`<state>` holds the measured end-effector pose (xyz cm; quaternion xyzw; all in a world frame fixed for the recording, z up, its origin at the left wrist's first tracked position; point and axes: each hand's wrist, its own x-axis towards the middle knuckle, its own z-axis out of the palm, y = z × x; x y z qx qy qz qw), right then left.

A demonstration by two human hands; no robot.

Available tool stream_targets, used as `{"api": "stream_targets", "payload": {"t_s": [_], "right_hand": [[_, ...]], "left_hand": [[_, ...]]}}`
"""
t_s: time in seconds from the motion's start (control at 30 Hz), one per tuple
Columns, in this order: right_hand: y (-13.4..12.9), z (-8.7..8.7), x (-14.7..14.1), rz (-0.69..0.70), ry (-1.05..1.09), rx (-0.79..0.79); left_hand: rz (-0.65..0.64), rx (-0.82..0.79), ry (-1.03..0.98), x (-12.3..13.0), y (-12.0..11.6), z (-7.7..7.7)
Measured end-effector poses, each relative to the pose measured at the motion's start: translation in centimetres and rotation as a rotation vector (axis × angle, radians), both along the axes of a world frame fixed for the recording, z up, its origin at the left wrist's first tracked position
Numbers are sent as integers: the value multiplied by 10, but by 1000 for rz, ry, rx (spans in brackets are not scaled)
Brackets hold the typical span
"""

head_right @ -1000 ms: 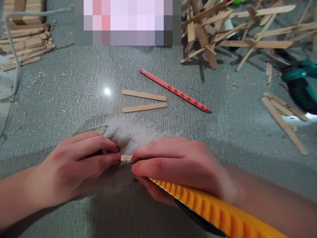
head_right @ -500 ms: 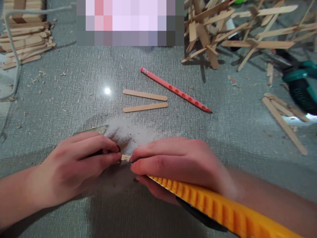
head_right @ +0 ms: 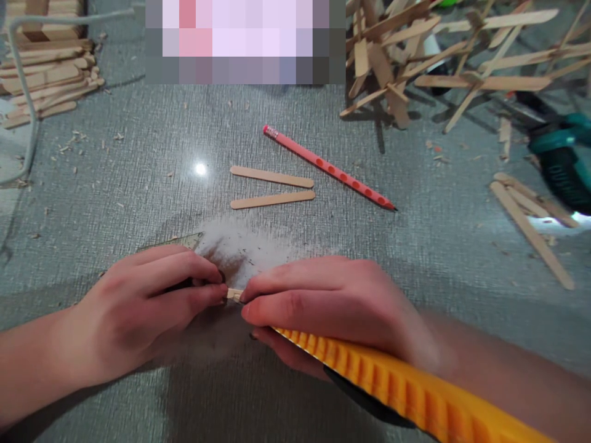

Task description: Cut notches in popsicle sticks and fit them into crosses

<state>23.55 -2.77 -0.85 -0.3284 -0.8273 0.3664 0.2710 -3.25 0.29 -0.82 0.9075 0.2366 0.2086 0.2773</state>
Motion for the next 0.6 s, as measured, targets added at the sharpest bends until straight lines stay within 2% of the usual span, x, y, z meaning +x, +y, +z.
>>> {"api": "stream_targets", "payload": {"t_s": [0.4, 0.6], "right_hand": [[7, 6, -3, 80, 25, -14], [3, 2, -1, 28, 23, 14]], "left_hand": [[2, 3, -1, 0, -1, 1], [4, 27, 8, 0, 1, 1]]}}
